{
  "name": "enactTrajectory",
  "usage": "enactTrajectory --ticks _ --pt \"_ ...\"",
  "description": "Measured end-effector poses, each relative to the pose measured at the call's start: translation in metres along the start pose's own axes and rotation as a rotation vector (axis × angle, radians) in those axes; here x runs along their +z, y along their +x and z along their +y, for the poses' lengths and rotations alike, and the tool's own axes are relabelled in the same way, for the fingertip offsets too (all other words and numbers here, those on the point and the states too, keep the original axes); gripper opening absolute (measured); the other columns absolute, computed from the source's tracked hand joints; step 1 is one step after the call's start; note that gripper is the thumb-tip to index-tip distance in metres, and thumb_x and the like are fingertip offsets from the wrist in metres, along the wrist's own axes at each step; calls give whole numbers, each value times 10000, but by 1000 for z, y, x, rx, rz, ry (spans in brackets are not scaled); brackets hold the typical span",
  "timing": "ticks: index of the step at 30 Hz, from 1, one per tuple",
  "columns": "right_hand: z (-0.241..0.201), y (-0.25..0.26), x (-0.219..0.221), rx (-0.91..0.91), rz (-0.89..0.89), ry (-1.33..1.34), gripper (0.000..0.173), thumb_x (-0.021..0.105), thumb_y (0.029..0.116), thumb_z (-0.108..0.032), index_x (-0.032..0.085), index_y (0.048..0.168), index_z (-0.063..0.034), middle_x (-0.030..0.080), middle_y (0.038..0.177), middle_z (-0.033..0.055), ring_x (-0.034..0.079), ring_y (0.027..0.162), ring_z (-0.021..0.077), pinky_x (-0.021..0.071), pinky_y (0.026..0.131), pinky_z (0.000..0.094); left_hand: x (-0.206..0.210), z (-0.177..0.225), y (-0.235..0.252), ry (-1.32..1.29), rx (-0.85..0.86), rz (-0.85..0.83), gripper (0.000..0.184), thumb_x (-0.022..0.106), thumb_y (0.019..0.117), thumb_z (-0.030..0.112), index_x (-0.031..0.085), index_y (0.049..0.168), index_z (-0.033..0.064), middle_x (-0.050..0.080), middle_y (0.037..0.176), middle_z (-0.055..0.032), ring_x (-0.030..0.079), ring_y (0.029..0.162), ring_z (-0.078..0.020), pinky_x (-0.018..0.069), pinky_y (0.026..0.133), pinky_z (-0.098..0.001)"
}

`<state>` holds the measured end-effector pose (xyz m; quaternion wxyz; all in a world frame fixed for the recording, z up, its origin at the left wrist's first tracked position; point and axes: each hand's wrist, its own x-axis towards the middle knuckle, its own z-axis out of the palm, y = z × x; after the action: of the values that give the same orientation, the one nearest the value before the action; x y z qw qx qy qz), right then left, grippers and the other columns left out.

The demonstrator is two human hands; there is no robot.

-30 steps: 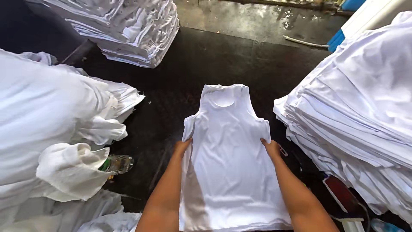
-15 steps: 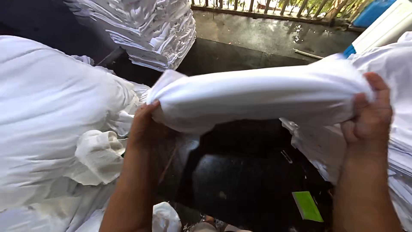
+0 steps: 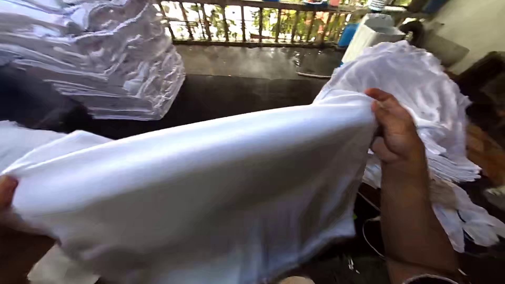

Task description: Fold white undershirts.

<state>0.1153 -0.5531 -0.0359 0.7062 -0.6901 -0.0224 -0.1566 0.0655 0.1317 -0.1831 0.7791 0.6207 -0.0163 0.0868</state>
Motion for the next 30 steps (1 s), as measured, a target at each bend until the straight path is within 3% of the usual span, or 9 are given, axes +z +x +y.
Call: enactTrajectory --ticks 1,3,6,10,14,19,23,26,30 --pt "10 -3 4 69 -11 -17 298 453 1073 -206 546 1356 -187 668 1061 -67 657 852 18 583 741 241 -2 -7 -1 -31 -75 58 439 594 998 522 611 1343 253 689 1227 37 669 1114 -96 580 943 -362" --pt "44 -6 12 230 -31 -8 267 453 1083 -186 570 1318 -138 671 976 -24 649 796 53 578 710 283 70 9 -6 19 -216 336 304 639 975 481 696 1126 223 733 991 39 710 901 -85 613 774 -320" --pt "78 -7 20 418 -2 37 229 477 1081 -130 583 1279 -86 662 934 35 646 775 106 572 720 320 129 25 -2 135 -330 341 271 505 1060 414 650 1087 187 722 906 52 705 816 -46 612 719 -265" --pt "65 9 20 255 21 -36 242 498 1066 -115 606 1279 -75 687 1026 7 664 827 72 578 764 291 167 51 14 172 -171 388 219 471 1087 318 624 1115 165 677 910 78 663 808 -8 569 743 -215" --pt "59 27 20 111 13 -81 216 486 1064 -106 633 1214 -52 681 1048 -25 656 898 43 565 837 267 155 46 38 220 44 148 183 481 1023 273 632 1124 260 707 1037 143 670 973 3 567 891 -253" --pt "123 6 16 116 -76 -307 298 477 1082 -185 597 1320 -53 651 1236 60 632 1037 101 528 930 336 162 -15 30 455 -71 211 125 507 1021 159 580 1098 91 645 935 106 633 862 47 559 835 -218" --pt "243 -44 -1 312 -178 -406 324 498 1048 -84 587 1323 62 609 1362 200 600 1224 230 490 1047 404 125 -127 -18 749 -373 140 416 692 985 225 613 1263 -74 674 1157 -240 658 1054 -288 515 977 -509" --pt "326 -124 -15 541 -240 -444 302 499 1036 -33 614 1282 99 621 1339 236 599 1236 261 479 1062 396 111 -209 -89 939 -650 26 413 671 994 290 669 1198 -69 676 1157 -288 637 1135 -415 446 1030 -625" --pt "335 -197 -40 785 -265 -516 302 519 1042 -27 601 1289 127 611 1322 288 589 1249 325 447 1096 444 114 -230 -184 1004 -833 -2 346 676 973 179 678 1107 -140 636 1164 -378 575 1183 -532 372 1047 -702"
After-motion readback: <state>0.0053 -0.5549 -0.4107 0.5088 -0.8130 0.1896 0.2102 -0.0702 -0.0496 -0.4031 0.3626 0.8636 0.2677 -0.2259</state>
